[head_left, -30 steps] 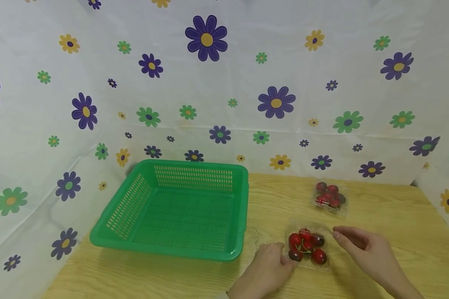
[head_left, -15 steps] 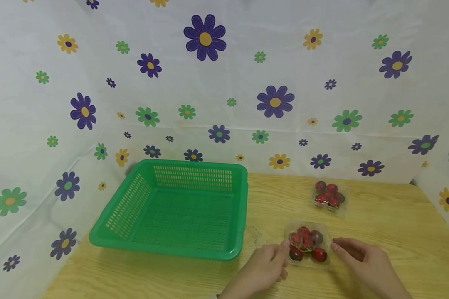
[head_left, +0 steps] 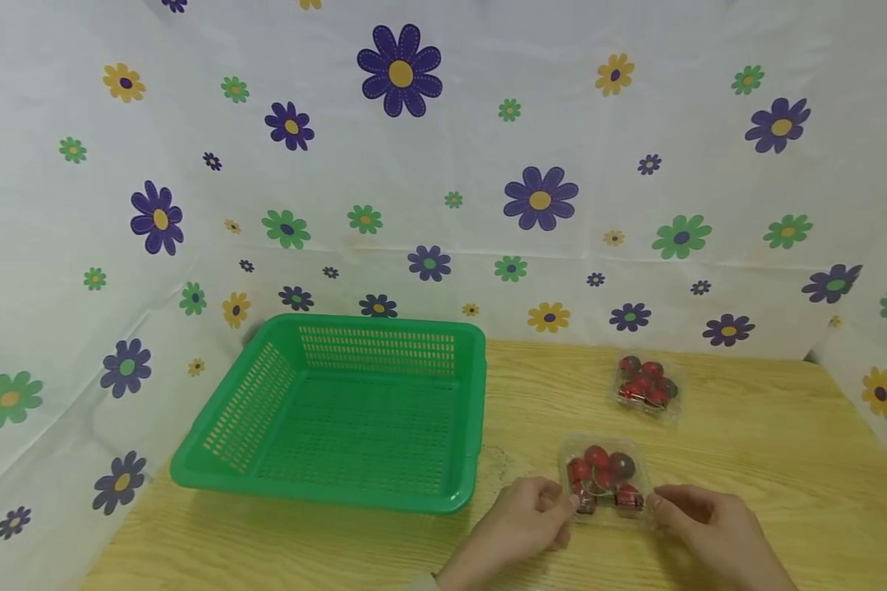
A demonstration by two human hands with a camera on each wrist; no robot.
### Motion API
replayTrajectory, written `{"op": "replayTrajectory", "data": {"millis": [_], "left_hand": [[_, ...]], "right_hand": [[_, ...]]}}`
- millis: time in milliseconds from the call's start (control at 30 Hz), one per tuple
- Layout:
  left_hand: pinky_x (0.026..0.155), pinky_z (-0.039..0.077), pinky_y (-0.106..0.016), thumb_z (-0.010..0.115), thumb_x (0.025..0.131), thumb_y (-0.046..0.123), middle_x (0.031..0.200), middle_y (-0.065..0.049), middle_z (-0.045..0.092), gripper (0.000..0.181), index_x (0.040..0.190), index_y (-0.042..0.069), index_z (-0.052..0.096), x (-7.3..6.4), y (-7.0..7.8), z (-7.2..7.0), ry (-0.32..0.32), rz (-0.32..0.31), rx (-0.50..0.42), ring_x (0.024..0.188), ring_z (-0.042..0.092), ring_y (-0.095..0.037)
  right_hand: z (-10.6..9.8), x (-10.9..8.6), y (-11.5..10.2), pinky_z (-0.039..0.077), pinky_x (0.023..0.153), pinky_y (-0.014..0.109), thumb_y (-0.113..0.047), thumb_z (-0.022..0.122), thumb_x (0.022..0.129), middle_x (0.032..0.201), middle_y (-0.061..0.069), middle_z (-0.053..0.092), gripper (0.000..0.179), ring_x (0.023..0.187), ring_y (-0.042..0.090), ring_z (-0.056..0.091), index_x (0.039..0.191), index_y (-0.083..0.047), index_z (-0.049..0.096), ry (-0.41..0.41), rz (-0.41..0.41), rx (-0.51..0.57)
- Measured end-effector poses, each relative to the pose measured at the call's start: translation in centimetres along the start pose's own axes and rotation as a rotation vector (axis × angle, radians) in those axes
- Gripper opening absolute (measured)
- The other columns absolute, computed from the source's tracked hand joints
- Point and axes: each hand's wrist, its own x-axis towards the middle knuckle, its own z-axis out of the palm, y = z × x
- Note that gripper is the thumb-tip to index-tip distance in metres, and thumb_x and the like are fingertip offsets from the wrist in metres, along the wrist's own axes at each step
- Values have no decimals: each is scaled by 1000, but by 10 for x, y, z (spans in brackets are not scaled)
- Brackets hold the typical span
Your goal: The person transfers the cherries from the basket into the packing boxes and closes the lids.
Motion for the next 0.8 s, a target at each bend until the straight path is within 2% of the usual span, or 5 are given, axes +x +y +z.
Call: {"op": "replayTrajectory", "data": {"millis": [133,233,333,633,800], "left_hand": [[75,57,-32,65,99,28,76,0,73,50,132,-10,59,3,-2,2,4,4,1,70,69,-12],[81,57,-35,66,97,24,77,1,74,46,129,-8,62,5,-2,3,17,-6,19,72,69,-11],[79,57,-33,66,96,22,74,1,73,40,124,-7,65,5,-3,3,27,-7,35,68,68,-10],[59,51,-23,66,91,18,63,0,69,15,92,5,73,2,-2,-2,27,-3,69,58,65,-9],[52,45,-21,65,88,18,58,0,67,17,73,11,69,2,-2,-2,24,-4,104,54,61,-9]], "right_hand": [[1,1,1,60,85,42,-38,61,102,106,8,78,55,87,17,73,132,7,62,-18,43,56],[4,1,3,61,79,36,-30,63,102,102,9,77,49,85,19,73,128,12,63,-36,53,106],[7,1,3,62,77,34,-25,62,102,102,11,77,47,85,21,74,127,14,62,-45,54,149],[5,4,7,63,81,34,-20,64,101,103,12,78,50,91,23,76,131,19,55,-128,88,304],[3,6,11,63,77,30,-20,62,101,96,9,78,50,85,19,76,129,21,55,-174,78,316]]}}
